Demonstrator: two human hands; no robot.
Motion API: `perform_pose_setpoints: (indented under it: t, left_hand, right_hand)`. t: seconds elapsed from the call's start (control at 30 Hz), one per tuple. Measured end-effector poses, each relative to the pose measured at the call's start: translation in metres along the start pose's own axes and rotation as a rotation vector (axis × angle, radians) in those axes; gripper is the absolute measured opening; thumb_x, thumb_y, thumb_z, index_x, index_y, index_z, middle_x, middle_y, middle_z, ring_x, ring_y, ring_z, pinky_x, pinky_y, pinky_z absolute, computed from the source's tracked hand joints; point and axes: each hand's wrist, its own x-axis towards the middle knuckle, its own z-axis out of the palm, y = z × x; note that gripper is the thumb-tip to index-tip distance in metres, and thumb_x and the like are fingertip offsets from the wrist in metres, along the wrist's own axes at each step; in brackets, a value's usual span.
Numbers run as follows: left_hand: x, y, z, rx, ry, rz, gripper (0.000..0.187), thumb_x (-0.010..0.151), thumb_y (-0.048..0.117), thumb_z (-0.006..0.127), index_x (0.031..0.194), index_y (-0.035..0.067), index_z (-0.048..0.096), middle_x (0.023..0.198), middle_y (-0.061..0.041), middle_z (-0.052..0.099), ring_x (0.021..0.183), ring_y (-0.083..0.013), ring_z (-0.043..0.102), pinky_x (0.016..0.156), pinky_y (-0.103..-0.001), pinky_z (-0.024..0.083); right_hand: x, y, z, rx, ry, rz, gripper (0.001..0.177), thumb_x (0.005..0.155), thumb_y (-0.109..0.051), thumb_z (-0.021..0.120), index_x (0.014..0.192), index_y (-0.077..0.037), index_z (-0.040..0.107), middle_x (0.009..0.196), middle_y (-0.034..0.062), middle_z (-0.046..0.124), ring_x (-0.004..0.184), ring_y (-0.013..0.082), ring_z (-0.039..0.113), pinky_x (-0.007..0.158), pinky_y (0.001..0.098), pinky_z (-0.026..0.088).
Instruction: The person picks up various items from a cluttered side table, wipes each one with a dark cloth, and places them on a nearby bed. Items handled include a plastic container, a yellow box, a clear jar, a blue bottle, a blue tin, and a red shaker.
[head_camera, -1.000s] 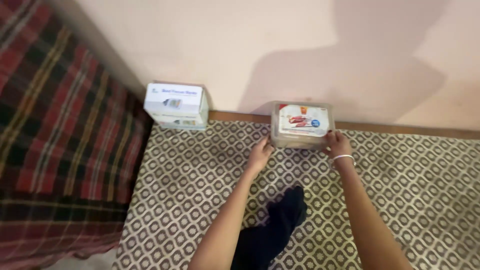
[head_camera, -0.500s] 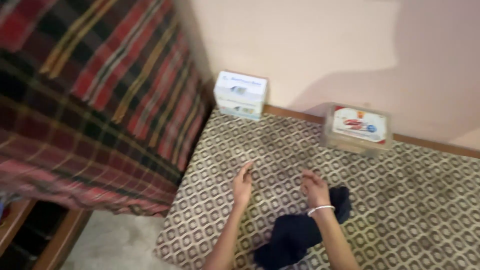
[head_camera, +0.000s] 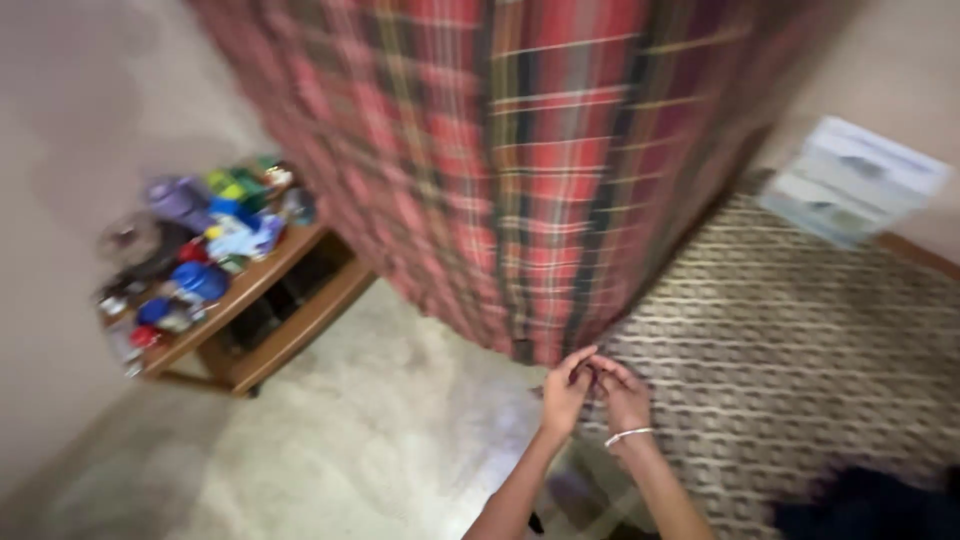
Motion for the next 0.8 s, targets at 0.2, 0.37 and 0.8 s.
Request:
perform_pose_setpoints:
  t: [0.2, 0.37, 0.8]
  left_hand:
    - [-0.005, 0.037, -0.146, -0.084, 0.234, -0.051, 0.041, 0.093, -0.002, 0.055, 0.132, 0.003, 0.067, 0.108, -0.003, 0.071, 0.096, -0.0097, 0.063, 0.087, -0.026, 0.051]
    - [-0.011, 0.050, -0.263, -0.063, 0.480, -0.005, 0.040, 0.096, -0.001, 0.054, 0.133, 0.002, 0.068, 0.114, -0.007, 0.074, 0.102, -0.0123, 0.065, 0.094, -0.027, 0.051]
    - [0.050, 0.091, -0.577, -0.262, 0.854, 0.093, 0.050, 0.094, -0.002, 0.052, 0.144, 0.000, 0.054, 0.140, -0.014, 0.064, 0.129, -0.0199, 0.062, 0.108, -0.030, 0.048]
  right_hand:
    - [-0.011, 0.052, 0.149, -0.039, -0.198, 0.064, 0.025, 0.100, 0.000, 0.055, 0.118, 0.002, 0.072, 0.114, 0.0091, 0.074, 0.101, 0.0168, 0.070, 0.089, 0.0311, 0.057]
    - [-0.028, 0.088, 0.276, -0.147, -0.390, 0.142, 0.026, 0.100, 0.000, 0.055, 0.120, 0.004, 0.071, 0.117, 0.0121, 0.074, 0.103, 0.0200, 0.071, 0.092, 0.0335, 0.057]
    - [0.020, 0.226, 0.628, -0.383, -0.876, 0.306, 0.027, 0.101, -0.003, 0.053, 0.121, 0.002, 0.071, 0.115, 0.0111, 0.073, 0.101, 0.0189, 0.071, 0.090, 0.0327, 0.058]
